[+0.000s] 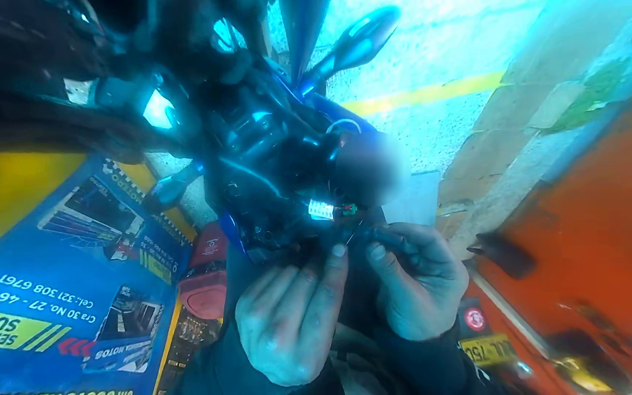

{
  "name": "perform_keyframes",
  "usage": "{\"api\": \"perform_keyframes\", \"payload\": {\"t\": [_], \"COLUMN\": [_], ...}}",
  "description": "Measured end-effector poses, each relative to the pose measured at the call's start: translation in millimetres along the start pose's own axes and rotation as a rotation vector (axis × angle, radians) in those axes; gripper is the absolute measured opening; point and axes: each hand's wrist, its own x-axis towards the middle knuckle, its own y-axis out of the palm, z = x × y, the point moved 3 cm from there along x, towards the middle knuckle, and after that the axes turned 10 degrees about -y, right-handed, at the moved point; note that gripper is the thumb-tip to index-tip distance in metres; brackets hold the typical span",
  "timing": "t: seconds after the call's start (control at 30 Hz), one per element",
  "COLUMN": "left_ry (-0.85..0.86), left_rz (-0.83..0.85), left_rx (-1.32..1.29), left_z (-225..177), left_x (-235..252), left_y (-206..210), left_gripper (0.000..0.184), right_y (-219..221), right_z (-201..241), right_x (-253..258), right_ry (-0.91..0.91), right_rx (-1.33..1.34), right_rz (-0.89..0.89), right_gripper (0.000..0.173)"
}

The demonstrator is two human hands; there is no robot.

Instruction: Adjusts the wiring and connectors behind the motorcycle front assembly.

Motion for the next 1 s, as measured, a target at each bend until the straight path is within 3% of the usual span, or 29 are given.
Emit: {"api": "perform_keyframes", "payload": {"t": [0.17,0.37,0.6,0.83,1.0], "left_ry": [0.017,0.069,0.152,0.253,0.227], "left_rz": [0.038,-0.015,0.104,0.095,0.087], "left_rx": [0.042,0.003,0.025,-0.002,-0.053], "left_z": [6.0,-2.7,7.4,17.0,5.1], "left_x": [-13.8,10.8,12.9,23.2,35.8], "left_y": [-9.7,4.2,-8.3,-2.3,4.6], "left_gripper": [0.026,0.023,0.026,0.026,0.024], "right_y": [-0.3,-0.3,-7.7,-11.0,-10.6], "right_z": [-1.7,1.0,-4.6,-13.3,-7.4], "right_x": [0.2,-3.6,0.2,2.5,3.5], "right_ry": [0.048,-0.007,0.007,0.273,0.125], "right_rx": [0.027,-0.013,0.041,0.205,0.111], "right_rz": [0.002,-0.005,0.022,-0.116,-0.108], "right_gripper": [0.020,0.020,0.019,0.014,0.016]}}
